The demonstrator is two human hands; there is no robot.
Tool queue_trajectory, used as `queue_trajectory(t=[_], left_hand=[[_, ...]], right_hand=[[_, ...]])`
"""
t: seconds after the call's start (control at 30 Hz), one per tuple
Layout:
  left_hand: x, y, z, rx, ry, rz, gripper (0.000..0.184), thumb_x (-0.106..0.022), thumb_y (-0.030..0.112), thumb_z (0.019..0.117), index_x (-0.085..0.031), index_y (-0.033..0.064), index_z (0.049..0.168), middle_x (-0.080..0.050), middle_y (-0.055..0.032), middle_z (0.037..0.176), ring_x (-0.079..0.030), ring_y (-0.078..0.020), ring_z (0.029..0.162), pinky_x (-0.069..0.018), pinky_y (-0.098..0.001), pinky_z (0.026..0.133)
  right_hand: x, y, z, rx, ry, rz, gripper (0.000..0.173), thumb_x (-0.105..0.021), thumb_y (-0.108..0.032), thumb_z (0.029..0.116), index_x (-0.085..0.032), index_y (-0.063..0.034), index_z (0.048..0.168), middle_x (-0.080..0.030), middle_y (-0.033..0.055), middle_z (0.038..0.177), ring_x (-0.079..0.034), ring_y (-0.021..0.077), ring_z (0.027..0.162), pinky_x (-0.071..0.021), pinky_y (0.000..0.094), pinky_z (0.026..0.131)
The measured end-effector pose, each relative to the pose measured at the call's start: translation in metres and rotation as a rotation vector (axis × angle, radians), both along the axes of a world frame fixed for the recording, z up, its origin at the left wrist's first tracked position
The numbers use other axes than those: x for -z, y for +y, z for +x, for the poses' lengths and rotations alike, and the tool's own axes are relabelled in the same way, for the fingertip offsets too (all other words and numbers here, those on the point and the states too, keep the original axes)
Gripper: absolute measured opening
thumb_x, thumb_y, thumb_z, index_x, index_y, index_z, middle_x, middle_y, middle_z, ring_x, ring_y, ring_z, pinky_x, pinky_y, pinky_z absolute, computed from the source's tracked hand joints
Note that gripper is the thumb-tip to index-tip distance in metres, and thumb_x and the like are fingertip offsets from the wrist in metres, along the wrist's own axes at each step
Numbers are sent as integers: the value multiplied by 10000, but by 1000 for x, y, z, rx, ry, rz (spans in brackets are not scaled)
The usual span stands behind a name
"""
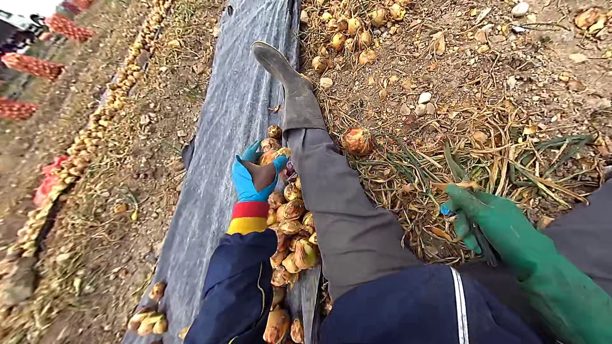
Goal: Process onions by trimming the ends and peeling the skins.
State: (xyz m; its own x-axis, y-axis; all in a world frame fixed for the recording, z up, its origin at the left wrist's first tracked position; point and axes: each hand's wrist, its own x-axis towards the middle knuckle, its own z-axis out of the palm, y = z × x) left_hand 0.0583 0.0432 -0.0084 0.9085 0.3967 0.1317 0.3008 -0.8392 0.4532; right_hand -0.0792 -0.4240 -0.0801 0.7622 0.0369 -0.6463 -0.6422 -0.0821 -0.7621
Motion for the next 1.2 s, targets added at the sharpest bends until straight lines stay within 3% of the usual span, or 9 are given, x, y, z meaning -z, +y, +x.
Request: queue_trajectory(t=[0.13,0.37,0.5,0.6,0.67,0.73,0.83,0.9,1.2], left_hand=[[-1,-2,20,-44,181,318,669,-783,454,819,-616,62,1335,-700,-249,1129,-665,-466,1065,-486,-735,893],[64,-130,85,579,205,387,1113,-787,574,697,-367,46,1582,-521,-122,1530,-525,-273,1386,-427,-498,1148],[100,-191,120,639,494,611,1058,-886,560,597,-514,102,1475,-443,-160,1571,-579,-381,1285,-556,-601,926],[110,-199,134,565,568,549,1237,-946,455,550,-349,85,1569,-604,-261,1332,-617,-464,1179,-546,-685,838],[102,-181,135,537,508,217,1104,-922,529,577,-480,72,1481,-645,-202,1304,-638,-357,1190,-548,-593,945],[88,-172,126,359,423,-485,814,-907,406,718,-566,69,1377,-688,-169,1197,-696,-280,1060,-607,-471,872],[35,-194,92,180,288,-1391,405,-645,326,977,-587,119,1320,-664,-165,1202,-677,-341,1047,-594,-550,827],[22,-201,69,264,192,-1744,447,-547,436,1014,-549,174,1377,-623,-177,1311,-637,-391,1162,-556,-629,900],[71,-260,-28,221,185,-1980,529,-495,522,1029,-527,170,1422,-592,-171,1382,-606,-364,1237,-530,-612,969]], right_hand=[[16,6,1,-197,110,-142,316,-674,-413,984,-655,-116,1090,-748,79,778,-687,220,544,-591,362,508],[1,22,14,50,-78,58,339,-611,-385,1043,-632,-140,1277,-771,94,898,-756,261,713,-659,402,646],[0,-5,18,343,-186,94,391,-549,-408,1067,-623,-150,1352,-753,134,964,-749,287,784,-652,438,708],[5,-28,14,441,-190,93,413,-531,-442,1066,-627,-167,1359,-745,130,973,-737,274,770,-639,433,684],[8,-33,8,432,-169,100,401,-524,-429,1073,-622,-169,1363,-747,141,958,-736,285,739,-640,437,657],[13,-30,0,373,-115,126,388,-532,-417,1073,-624,-179,1366,-753,143,947,-734,290,722,-637,431,635],[17,-10,-4,224,-31,180,374,-551,-392,1069,-624,-160,1354,-758,129,943,-719,265,672,-613,382,578],[17,9,-1,135,14,198,393,-566,-425,1058,-627,-135,1316,-764,109,933,-706,244,634,-590,359,536],[5,49,28,157,20,244,790,-430,-829,920,-697,-126,1165,-721,99,794,-663,213,566,-568,346,513]])
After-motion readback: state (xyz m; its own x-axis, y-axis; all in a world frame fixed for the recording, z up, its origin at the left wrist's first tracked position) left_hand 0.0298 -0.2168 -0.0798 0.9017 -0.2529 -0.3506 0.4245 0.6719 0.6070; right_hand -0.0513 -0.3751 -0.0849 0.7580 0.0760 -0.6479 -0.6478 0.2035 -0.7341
